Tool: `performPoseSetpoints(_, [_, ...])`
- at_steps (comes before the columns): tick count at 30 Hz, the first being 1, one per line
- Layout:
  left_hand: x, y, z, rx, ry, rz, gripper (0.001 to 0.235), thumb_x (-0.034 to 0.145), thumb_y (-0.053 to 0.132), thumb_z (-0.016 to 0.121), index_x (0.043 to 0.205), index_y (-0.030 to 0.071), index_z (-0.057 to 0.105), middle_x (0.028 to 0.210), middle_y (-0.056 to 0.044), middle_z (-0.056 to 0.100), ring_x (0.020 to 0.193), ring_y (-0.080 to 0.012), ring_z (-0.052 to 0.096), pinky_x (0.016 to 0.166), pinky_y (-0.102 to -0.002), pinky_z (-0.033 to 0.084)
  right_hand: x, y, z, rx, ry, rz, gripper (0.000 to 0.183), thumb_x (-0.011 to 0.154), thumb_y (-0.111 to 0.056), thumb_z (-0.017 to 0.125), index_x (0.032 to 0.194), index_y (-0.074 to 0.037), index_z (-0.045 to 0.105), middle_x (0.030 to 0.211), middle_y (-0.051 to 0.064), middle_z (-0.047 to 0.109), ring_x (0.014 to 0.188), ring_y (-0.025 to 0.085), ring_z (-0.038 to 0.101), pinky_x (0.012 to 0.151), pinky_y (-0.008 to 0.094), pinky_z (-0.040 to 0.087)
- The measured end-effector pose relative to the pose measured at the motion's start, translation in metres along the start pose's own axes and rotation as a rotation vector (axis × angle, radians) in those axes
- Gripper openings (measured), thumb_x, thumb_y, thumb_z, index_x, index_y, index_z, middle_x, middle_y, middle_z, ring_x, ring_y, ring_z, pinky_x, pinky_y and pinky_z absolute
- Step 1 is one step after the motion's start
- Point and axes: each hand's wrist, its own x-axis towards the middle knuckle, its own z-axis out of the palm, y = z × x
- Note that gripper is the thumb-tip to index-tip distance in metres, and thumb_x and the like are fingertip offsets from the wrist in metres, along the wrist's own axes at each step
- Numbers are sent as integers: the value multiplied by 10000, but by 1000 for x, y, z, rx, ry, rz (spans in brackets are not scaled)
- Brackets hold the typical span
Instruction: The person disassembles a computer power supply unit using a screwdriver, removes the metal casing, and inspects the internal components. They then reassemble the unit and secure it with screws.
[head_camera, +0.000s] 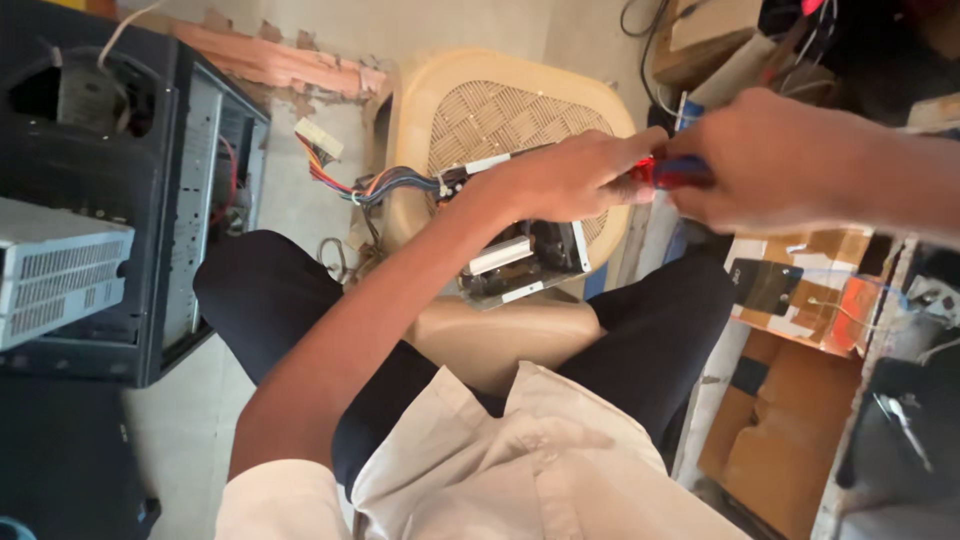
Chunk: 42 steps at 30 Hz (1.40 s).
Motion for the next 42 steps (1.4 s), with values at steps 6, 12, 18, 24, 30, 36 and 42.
performPoseSetpoints(6, [8,-11,-6,-53,-106,72,296,998,289,656,1151,71,528,964,-123,755,946,-323,735,784,-452,508,-14,5,9,-908,299,-442,715,907,-233,655,1524,34,412,880,110,634,645,184,721,471,297,555])
performPoseSetpoints(12, [0,-7,-4,-21,7,95,364,1012,291,664,1278,76,539,1020,-154,728,951,-351,698,791,-441,506,-14,0,9,-641,320,-239,564,937,-337,646,1415,-78,495,826,88,664,616,190,697,484,300,522])
performPoseSetpoints(18, [-4,-6,0,-34,-53,9,309,1015,276,636,1268,106,589,966,-129,731,912,-308,697,808,-431,511,4,2,-3,713,-185,266,285,1055,-248,610,1227,-27,662,865,195,718,502,225,517,449,374,388])
performPoseSetpoints(24, [-2,-14,-1,-116,-56,84,267,1028,263,630,1221,88,570,984,-113,745,944,-288,717,828,-427,508,19,3,2,500,-162,101,301,1042,-352,651,1228,-121,700,759,213,711,485,171,477,415,329,353])
performPoseSetpoints(30, [-1,-28,1,-130,-27,86,344,1017,303,658,1219,50,538,976,-151,708,921,-326,684,807,-439,503,-2,-6,8,-783,214,-223,523,932,-420,618,1391,-174,577,613,-12,570,480,102,588,400,251,395])
performPoseSetpoints(36, [7,-30,2,-22,24,163,351,1061,330,641,1218,29,552,1014,-173,698,921,-330,660,829,-423,510,-11,4,13,-1063,358,-423,782,867,-395,662,1538,-58,446,625,-43,498,495,60,556,371,257,371])
performPoseSetpoints(42, [-3,-25,7,-182,39,-30,326,1055,327,590,1250,69,553,990,-89,708,918,-194,684,818,-374,540,-6,-2,7,-432,218,-102,474,949,-450,656,1350,-203,599,729,17,659,567,137,603,461,249,417])
